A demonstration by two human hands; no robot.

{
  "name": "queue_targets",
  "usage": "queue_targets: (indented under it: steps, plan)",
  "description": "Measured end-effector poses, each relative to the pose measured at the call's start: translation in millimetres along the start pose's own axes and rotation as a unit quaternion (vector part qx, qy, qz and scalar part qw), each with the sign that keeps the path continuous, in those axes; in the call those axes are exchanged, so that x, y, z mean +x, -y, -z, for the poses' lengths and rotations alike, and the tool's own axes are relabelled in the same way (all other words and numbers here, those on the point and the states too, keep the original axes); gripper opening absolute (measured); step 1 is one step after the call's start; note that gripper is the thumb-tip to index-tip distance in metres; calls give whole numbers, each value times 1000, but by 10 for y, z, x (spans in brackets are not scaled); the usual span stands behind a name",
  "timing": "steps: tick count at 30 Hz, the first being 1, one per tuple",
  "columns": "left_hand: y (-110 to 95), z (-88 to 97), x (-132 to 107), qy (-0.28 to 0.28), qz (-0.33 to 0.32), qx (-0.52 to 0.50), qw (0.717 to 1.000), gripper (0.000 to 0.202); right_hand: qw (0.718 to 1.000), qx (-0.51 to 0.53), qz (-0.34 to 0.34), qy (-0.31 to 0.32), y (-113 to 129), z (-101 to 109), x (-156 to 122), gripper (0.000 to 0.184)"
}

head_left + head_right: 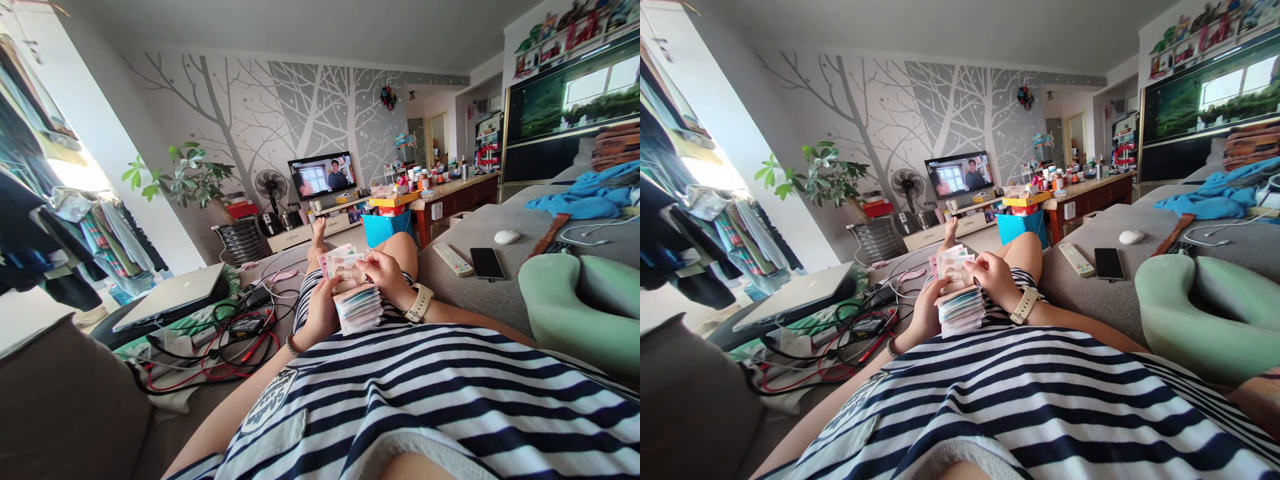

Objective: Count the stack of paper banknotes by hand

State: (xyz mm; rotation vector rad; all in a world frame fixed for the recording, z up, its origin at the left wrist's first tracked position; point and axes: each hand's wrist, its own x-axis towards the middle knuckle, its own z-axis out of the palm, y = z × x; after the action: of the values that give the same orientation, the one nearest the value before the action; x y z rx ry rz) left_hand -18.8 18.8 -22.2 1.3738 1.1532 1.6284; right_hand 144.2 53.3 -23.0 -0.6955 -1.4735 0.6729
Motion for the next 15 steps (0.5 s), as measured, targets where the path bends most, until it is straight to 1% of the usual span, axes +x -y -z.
queue_targets:
  steps: [2, 4, 6, 8, 11, 15]
  plan:
    - [-31, -52, -30, 17, 30, -49, 998, 28, 1000, 3, 0, 5, -28, -2, 6, 51]
    - [-109, -97, -71, 28, 61, -92, 993, 25, 1000, 4, -4, 8, -39, -1, 9, 50]
    - [-216, -127, -118, 16, 88, -95, 991, 16, 1000, 1, -7, 8, -35, 2, 12, 49]
    - [-322, -147, -163, 23, 110, -95, 989, 9, 1000, 1, -9, 8, -22, 6, 14, 49]
    - [-419, -168, -206, 20, 118, -111, 987, 5, 1000, 10, -7, 7, -1, 7, 16, 49]
    - [-422, -162, -209, 27, 118, -96, 988, 6, 1000, 11, 0, 9, 8, 1, 10, 50]
